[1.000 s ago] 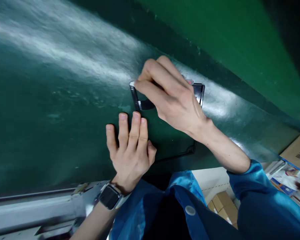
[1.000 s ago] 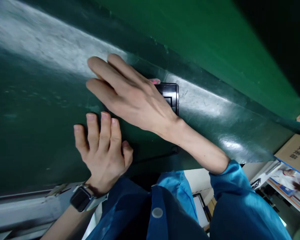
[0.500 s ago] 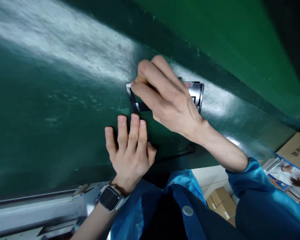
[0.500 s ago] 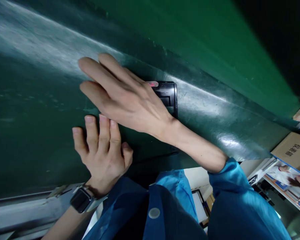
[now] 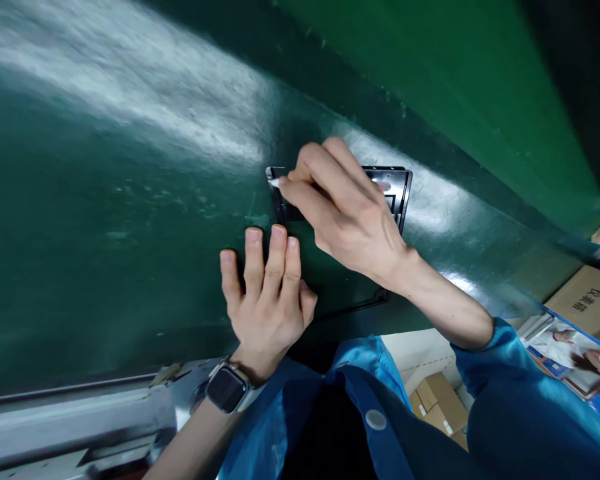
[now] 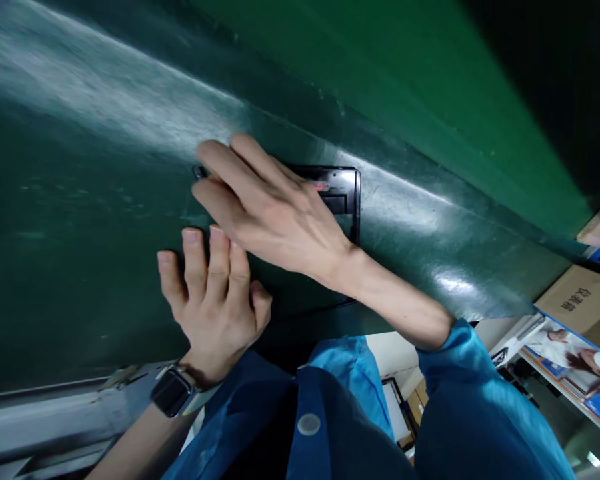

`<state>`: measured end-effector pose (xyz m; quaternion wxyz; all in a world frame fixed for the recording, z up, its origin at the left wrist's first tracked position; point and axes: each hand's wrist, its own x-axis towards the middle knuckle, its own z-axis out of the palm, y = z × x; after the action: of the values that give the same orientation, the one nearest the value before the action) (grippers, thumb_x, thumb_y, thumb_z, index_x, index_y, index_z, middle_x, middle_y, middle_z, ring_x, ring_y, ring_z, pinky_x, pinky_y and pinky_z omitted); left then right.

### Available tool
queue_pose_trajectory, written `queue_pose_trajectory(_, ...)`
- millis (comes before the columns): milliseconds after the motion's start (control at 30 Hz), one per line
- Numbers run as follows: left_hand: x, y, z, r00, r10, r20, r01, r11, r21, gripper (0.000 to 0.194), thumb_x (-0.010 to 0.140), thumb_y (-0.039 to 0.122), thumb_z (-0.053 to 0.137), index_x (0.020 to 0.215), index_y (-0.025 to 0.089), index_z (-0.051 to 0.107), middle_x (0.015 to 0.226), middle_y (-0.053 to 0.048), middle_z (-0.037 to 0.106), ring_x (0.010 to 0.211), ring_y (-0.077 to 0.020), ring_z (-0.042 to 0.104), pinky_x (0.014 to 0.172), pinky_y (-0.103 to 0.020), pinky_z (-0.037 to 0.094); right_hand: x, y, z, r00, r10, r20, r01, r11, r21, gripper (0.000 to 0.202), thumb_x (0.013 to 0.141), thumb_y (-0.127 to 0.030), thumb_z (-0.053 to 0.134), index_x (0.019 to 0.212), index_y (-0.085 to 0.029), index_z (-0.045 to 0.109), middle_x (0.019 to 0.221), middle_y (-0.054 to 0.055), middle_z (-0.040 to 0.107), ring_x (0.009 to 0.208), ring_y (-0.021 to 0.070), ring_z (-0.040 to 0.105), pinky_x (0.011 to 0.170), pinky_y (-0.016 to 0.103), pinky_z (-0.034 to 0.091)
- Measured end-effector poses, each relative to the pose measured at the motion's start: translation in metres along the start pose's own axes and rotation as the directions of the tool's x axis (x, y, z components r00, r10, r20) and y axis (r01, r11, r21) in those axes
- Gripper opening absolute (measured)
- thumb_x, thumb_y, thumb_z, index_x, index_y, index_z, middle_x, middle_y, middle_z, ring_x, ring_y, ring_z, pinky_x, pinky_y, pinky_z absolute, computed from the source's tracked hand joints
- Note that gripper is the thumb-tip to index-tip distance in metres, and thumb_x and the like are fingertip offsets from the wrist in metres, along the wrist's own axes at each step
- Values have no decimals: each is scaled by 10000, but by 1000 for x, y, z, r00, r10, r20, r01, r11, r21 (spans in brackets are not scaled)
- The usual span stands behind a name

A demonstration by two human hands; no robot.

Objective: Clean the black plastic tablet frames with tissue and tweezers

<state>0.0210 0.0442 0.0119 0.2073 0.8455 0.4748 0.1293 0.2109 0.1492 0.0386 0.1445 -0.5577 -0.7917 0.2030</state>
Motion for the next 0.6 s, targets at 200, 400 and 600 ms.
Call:
queue_pose_trajectory(200, 1, 0, 0, 1000, -5, -8, 5, 1000, -6, 825, 990, 168, 535, 1750, 36, 242, 1853, -74, 143, 1792, -204, 40, 1516, -386, -7, -2, -3, -1, 999, 1, 51, -2, 1000, 24, 562, 1199, -215, 153, 969, -197, 665, 1194, -25, 716, 1254, 106, 680, 1125, 280, 633)
queue_pose_trajectory(400, 0, 0, 0, 1000, -2, -13, 1, 1000, -10, 830, 985, 167, 543, 1749, 34, 247, 1855, -75, 138, 1793, -211, 36, 1519, -388, -11, 1, -6, -2, 997, 35, 68, -34, 999, -13, 589, 1177, -181, 94, 975, -207, 647, 1169, -34, 709, 1282, 105, 679, 1148, 290, 619)
queue_pose_trajectory(600, 0, 1, -1, 1000, -16, -10, 15, 1000, -20, 836, 990, 165, 533, 1762, 66, 229, 1851, -65, 150, 1787, -192, 42, 1517, -370, -12, -2, -8, -1, 999, -11, 37, 12, 1000, -8, 590, 1184, -195, 135, 977, -197, 687, 1148, -41, 722, 1221, 83, 699, 1105, 240, 629)
